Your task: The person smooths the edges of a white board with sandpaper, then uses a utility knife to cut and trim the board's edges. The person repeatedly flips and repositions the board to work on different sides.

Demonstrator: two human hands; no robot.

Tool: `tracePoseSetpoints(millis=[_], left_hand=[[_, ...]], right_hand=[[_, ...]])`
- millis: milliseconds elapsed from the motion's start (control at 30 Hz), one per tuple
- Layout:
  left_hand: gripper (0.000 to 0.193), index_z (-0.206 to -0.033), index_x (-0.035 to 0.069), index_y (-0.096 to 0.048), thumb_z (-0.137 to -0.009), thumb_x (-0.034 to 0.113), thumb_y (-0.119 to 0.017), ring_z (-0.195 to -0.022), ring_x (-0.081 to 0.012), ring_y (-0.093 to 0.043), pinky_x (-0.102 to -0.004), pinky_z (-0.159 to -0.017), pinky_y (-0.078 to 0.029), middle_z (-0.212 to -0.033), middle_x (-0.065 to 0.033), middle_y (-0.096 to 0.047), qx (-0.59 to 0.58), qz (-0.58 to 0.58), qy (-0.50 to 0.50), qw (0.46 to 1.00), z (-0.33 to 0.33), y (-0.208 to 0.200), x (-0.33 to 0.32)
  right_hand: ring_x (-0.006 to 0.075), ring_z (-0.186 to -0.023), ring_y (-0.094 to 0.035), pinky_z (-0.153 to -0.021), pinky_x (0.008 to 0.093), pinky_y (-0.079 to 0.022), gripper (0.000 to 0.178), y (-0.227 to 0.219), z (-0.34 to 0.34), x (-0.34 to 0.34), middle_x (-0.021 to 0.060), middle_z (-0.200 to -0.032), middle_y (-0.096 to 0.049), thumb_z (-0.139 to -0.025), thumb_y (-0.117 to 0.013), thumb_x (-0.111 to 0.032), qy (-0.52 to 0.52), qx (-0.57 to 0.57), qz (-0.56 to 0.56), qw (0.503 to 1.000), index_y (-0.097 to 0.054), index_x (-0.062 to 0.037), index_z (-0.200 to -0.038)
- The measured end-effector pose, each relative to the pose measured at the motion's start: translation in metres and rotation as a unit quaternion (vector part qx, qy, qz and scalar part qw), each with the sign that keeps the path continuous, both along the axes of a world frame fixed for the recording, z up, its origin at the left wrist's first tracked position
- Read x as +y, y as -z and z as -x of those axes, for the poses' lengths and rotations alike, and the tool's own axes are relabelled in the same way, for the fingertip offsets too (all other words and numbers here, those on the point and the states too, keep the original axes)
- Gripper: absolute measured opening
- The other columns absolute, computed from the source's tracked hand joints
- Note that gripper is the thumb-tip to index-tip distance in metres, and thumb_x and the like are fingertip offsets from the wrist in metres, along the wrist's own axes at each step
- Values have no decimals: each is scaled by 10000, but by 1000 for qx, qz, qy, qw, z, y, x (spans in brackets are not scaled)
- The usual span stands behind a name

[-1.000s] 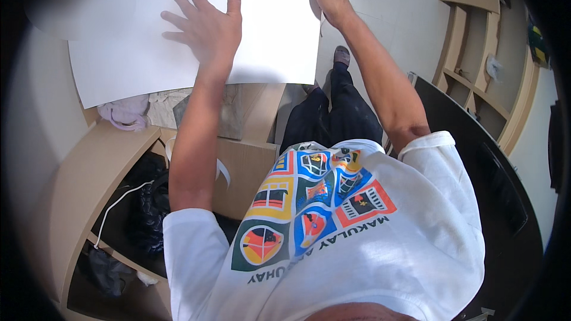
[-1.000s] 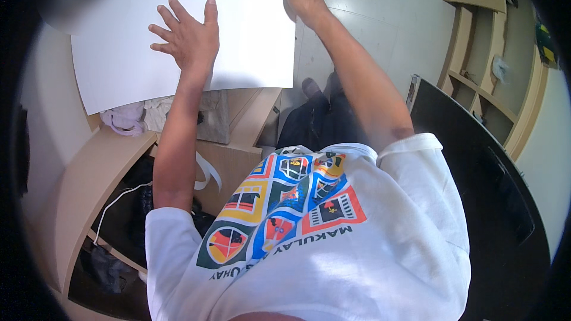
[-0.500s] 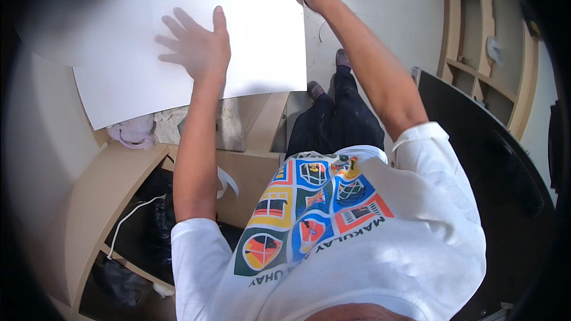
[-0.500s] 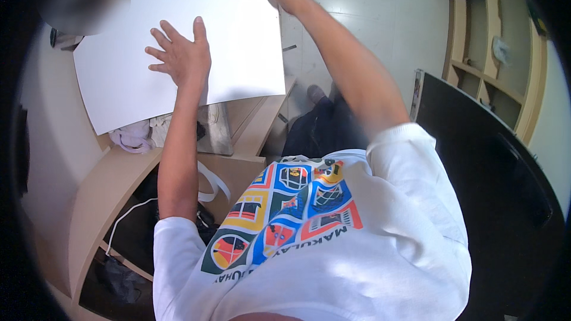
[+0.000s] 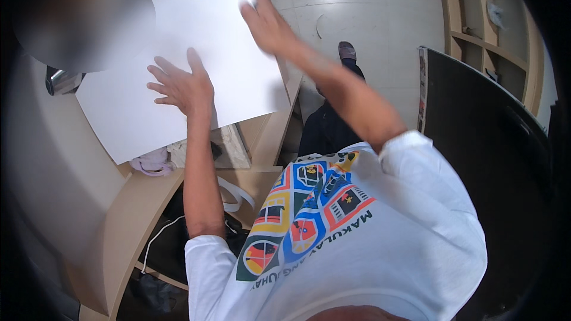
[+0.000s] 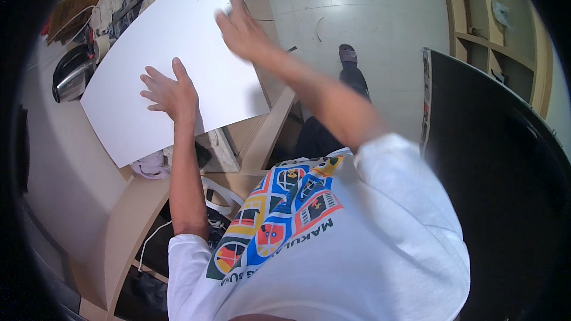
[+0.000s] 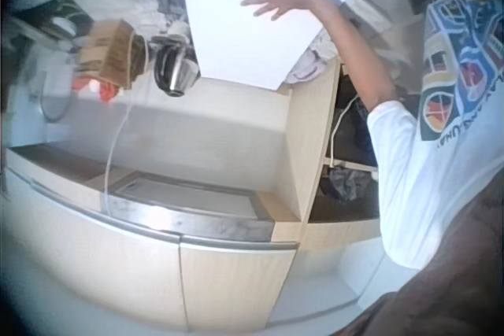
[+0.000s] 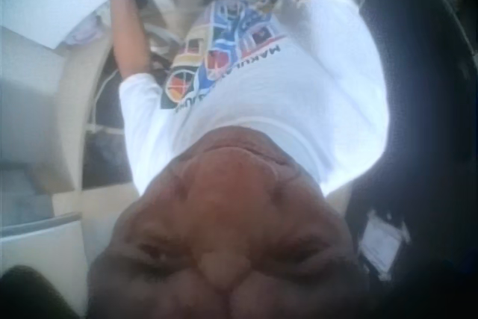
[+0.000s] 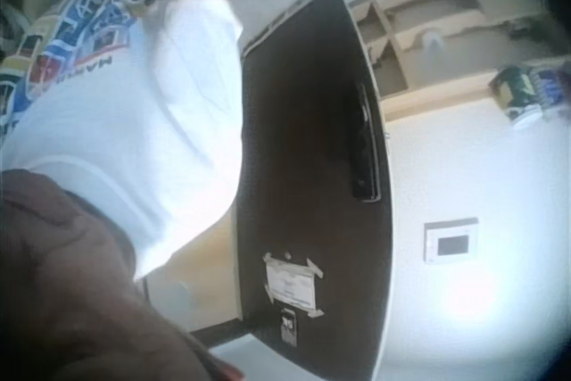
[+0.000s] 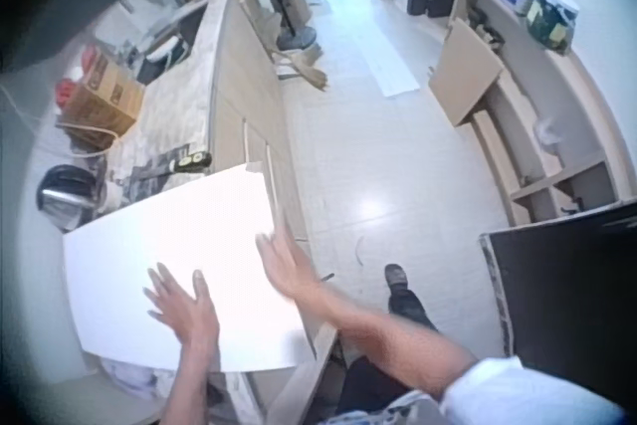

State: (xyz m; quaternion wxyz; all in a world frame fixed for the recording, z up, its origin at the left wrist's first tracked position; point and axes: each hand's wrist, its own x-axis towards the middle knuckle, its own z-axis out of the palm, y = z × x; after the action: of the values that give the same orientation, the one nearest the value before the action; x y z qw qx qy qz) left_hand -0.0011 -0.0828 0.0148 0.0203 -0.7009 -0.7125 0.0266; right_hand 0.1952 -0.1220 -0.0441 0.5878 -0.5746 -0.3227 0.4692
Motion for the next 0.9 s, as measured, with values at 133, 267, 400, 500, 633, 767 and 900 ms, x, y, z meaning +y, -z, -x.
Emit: tracePoseSetpoints(millis=[133,267,400,500,633,767,900], left_hand=[[907,-1608,-22,-178,-1015,614,-434,-1507,-595,-38,-729,-1184,-57,-1665,-304,-122,-8,10,9,1000,-9,-3,4],[904,-1611,-19,-157,-1019,607,-430,-1509,-594,-29,-733,-1180,-53,-1665,-310,-110,-5,14,-20,1000,-3,-5,0],[898,-1608,-21,-157,-1021,600,-433,-1505,-601,-30,-742,-1173,-52,-1660,-321,-107,-2,13,-6,1000,-3,-4,-2],[894,-1604,-23,-163,-1020,595,-439,-1503,-605,-30,-748,-1169,-50,-1658,-328,-106,9,11,4,1000,1,-2,-1],[879,-1604,-9,-197,-1022,611,-420,-1495,-604,-93,-741,-1171,-81,-1644,-331,-166,8,-13,18,1000,-3,0,2],[893,-1606,-20,-166,-1021,596,-440,-1502,-600,-55,-737,-1175,-52,-1655,-329,-124,6,6,13,1000,-2,-3,2],[903,-1607,-26,-152,-1019,590,-450,-1506,-600,-33,-736,-1176,-37,-1659,-329,-104,-3,15,-4,1000,2,0,-2]], right_hand=[[491,-1425,-383,-1169,459,-354,752,19,-45,90,407,-1497,-391,-1073,-356,-434,16,-53,18,998,-155,89,-1575],[473,-1533,-184,-1267,470,-172,827,1,4,3,377,-1627,-165,-1040,-476,-334,-20,-14,36,999,-61,161,-1555],[506,-1528,-155,-1264,512,-154,811,-13,53,-100,423,-1602,-128,-1041,-494,-251,-24,-25,97,995,-19,161,-1553],[532,-1504,-195,-1254,526,-183,807,-14,40,-68,443,-1578,-166,-1036,-501,-250,-21,-69,89,993,-39,175,-1544],[548,-1466,-271,-1242,531,-217,795,14,-36,91,446,-1550,-250,-1038,-474,-324,17,-131,23,991,-121,200,-1521],[532,-1482,-256,-1248,523,-206,794,11,-54,107,435,-1569,-228,-1037,-466,-328,-6,-114,19,993,-130,205,-1519],[538,-1503,-189,-1257,520,-181,823,-6,15,-17,445,-1575,-183,-1034,-492,-312,-22,-109,73,991,-79,199,-1530]])
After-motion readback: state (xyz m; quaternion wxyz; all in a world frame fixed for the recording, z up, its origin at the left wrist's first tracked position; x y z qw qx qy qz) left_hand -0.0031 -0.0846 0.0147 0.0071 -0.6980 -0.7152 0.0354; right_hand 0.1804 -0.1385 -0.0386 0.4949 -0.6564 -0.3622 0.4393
